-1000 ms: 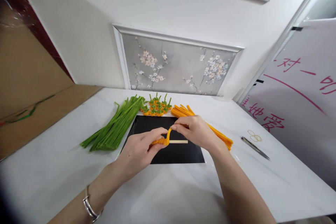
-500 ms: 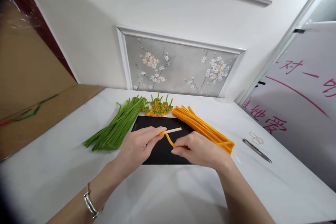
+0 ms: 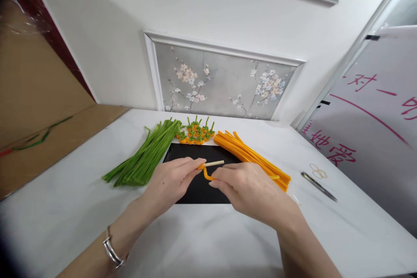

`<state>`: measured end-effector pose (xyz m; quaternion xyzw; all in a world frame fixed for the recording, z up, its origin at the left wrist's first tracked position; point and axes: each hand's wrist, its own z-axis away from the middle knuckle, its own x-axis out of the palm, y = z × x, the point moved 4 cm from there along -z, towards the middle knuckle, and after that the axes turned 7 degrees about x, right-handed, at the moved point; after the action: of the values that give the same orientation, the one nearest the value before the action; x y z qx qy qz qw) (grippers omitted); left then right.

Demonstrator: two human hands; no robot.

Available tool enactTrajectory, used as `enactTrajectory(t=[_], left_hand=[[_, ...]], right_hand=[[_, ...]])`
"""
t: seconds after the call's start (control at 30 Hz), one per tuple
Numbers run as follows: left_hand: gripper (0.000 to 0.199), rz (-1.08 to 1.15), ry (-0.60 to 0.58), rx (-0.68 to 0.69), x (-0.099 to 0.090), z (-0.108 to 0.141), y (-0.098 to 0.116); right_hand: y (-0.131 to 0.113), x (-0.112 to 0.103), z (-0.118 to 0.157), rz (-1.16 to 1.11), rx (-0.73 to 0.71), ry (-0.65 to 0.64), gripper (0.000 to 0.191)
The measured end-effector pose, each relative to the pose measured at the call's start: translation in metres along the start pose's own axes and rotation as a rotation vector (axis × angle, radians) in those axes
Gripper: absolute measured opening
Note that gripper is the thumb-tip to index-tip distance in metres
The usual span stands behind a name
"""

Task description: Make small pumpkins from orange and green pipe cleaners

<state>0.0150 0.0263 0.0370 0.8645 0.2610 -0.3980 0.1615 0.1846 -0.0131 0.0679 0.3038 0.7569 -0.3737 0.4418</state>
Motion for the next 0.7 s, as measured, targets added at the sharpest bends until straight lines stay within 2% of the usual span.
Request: enactTrajectory(t=[0.07,0.2,0.37,0.47,0.7], left_hand=[[0.022,-0.007,-0.008,0.015,0.001,0.0,0.001],[0.02,0.006,-0.016,0.041,0.001,0.0,0.003],[0.02,0.037,-0.009,0.077,0.002,-0.002,0.007],[0.02,0.061,0.017,0.077,0.001,-0.001,0.008],[0.016,0.074,0.04,0.022,-0.002,0.002,0.009]], right_hand=[[0.002,-0.003,-0.003,-0.034,0.01,0.033,0.026],[0.007,-0.009,-0.01,-0.079,0.032,0.19,0.021],[0.019,-0.009,-0.022,-0.098,0.07,0.279,0.021],[0.031,-0.004,-0.027,-0.155,0.113,0.259,0.021],[0.047,0.012,-0.031,-0.216,0.172,0.073,0.028]])
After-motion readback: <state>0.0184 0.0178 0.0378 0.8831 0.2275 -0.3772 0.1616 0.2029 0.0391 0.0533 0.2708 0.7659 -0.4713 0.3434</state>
